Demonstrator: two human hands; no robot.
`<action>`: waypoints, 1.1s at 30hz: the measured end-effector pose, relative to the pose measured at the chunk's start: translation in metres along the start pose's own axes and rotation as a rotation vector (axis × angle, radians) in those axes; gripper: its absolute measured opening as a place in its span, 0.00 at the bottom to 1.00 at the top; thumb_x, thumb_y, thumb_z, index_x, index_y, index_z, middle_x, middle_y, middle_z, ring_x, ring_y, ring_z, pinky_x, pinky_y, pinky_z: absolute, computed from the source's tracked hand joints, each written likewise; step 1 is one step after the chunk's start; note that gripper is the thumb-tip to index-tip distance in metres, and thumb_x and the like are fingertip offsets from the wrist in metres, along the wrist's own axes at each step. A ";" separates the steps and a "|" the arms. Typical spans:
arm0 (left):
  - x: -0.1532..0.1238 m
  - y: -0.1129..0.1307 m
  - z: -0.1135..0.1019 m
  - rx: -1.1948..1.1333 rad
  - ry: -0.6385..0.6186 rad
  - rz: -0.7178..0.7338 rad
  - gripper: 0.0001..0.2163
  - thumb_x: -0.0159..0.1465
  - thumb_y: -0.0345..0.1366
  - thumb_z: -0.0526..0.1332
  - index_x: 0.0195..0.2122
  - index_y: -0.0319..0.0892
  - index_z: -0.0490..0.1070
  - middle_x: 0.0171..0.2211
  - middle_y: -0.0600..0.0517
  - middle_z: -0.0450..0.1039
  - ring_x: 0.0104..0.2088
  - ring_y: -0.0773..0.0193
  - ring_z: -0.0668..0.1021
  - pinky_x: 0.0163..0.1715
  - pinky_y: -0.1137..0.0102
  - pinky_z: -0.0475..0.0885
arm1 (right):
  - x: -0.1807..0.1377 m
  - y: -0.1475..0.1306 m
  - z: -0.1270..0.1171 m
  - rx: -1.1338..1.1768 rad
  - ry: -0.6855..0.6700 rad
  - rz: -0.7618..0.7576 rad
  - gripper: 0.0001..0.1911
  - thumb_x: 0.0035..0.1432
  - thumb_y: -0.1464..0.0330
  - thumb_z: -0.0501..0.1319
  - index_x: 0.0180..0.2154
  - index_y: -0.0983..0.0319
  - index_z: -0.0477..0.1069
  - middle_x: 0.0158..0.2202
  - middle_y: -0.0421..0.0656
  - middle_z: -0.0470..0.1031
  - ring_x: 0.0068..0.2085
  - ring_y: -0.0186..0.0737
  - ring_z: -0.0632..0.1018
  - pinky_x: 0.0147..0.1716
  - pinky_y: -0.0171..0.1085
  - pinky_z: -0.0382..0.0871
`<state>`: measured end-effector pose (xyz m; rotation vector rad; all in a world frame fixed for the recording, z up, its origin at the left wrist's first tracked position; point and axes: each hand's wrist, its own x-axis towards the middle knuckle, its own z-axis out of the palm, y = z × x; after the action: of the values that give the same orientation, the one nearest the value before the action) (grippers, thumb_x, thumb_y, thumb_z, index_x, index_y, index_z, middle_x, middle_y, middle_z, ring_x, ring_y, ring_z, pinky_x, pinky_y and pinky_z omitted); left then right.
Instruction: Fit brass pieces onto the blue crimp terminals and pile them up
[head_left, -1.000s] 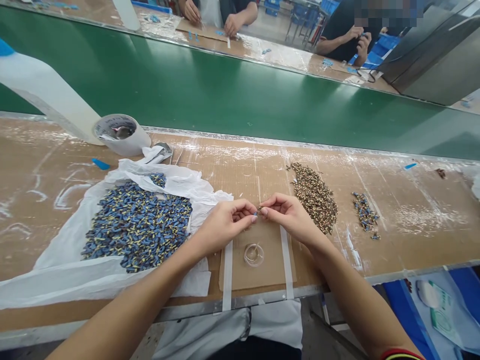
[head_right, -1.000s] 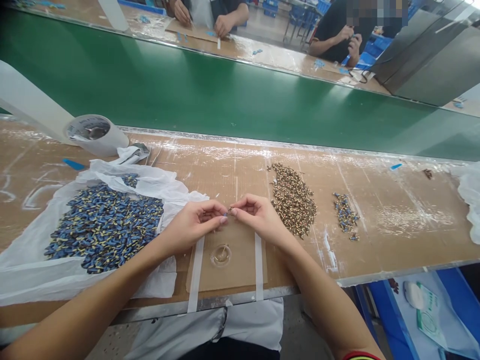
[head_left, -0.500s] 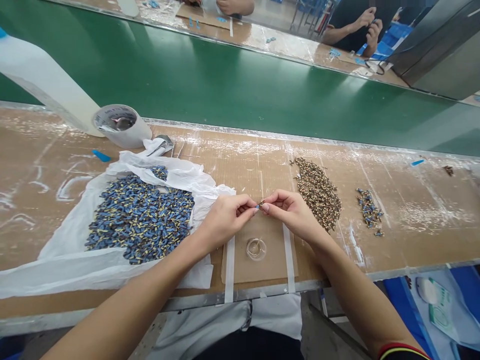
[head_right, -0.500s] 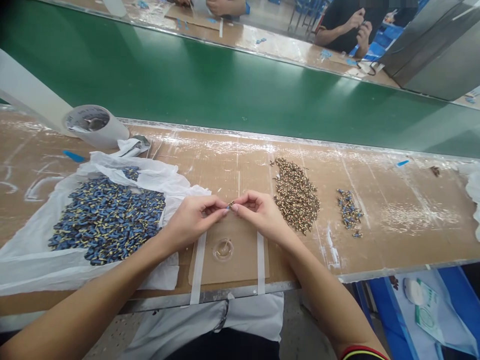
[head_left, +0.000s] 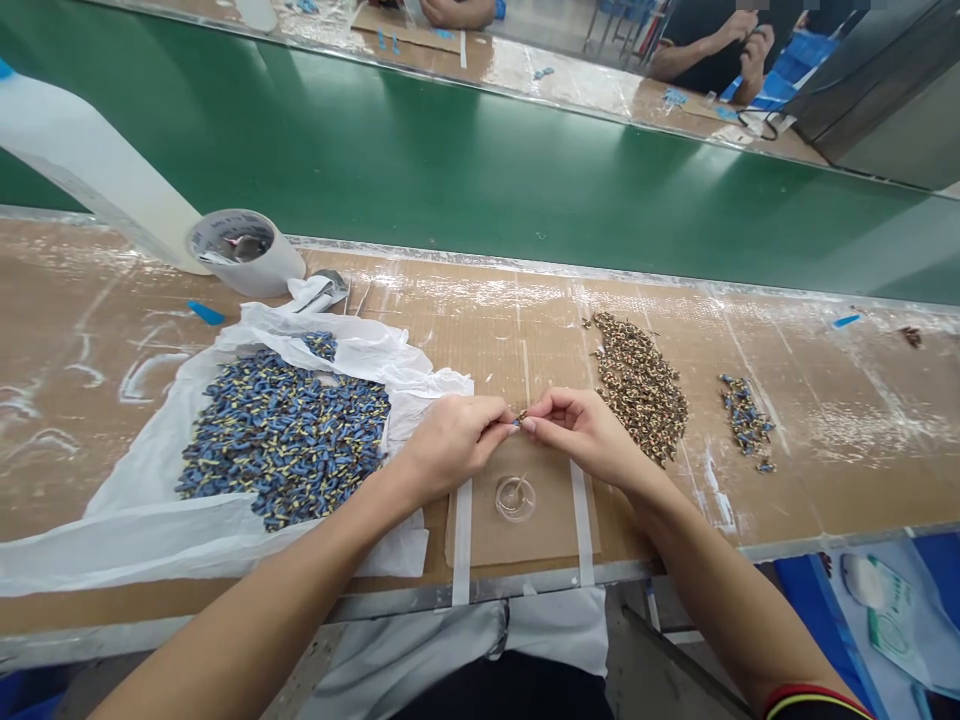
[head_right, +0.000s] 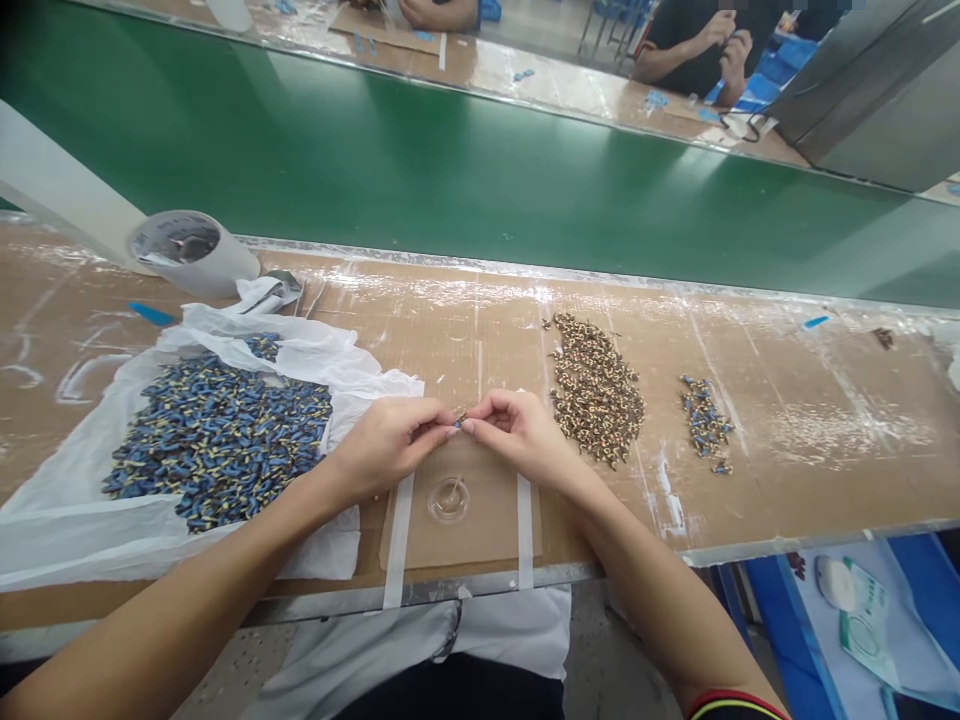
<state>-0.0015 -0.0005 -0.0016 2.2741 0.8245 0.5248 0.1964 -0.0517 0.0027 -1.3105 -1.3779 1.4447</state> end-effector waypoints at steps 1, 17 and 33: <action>0.000 0.000 0.000 0.007 -0.012 0.011 0.06 0.63 0.29 0.57 0.31 0.38 0.72 0.26 0.53 0.73 0.26 0.67 0.72 0.28 0.73 0.62 | 0.000 0.000 -0.001 0.010 -0.016 0.009 0.09 0.56 0.64 0.66 0.32 0.64 0.72 0.30 0.42 0.74 0.31 0.35 0.74 0.31 0.35 0.67; -0.001 0.003 -0.002 -0.044 -0.135 0.034 0.06 0.61 0.27 0.59 0.26 0.38 0.66 0.20 0.58 0.64 0.21 0.72 0.64 0.24 0.75 0.54 | 0.001 0.003 -0.003 0.023 -0.164 0.068 0.10 0.57 0.65 0.65 0.31 0.64 0.69 0.27 0.40 0.72 0.29 0.32 0.71 0.29 0.33 0.64; 0.002 0.006 0.003 -0.086 -0.009 -0.057 0.06 0.65 0.31 0.57 0.31 0.39 0.70 0.26 0.54 0.72 0.26 0.69 0.71 0.28 0.74 0.62 | 0.003 0.001 -0.003 0.048 -0.040 0.003 0.07 0.59 0.67 0.63 0.32 0.64 0.68 0.28 0.40 0.72 0.30 0.33 0.73 0.30 0.34 0.67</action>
<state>0.0039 -0.0042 0.0005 2.1667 0.8438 0.5134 0.1987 -0.0481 0.0012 -1.2606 -1.3594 1.5041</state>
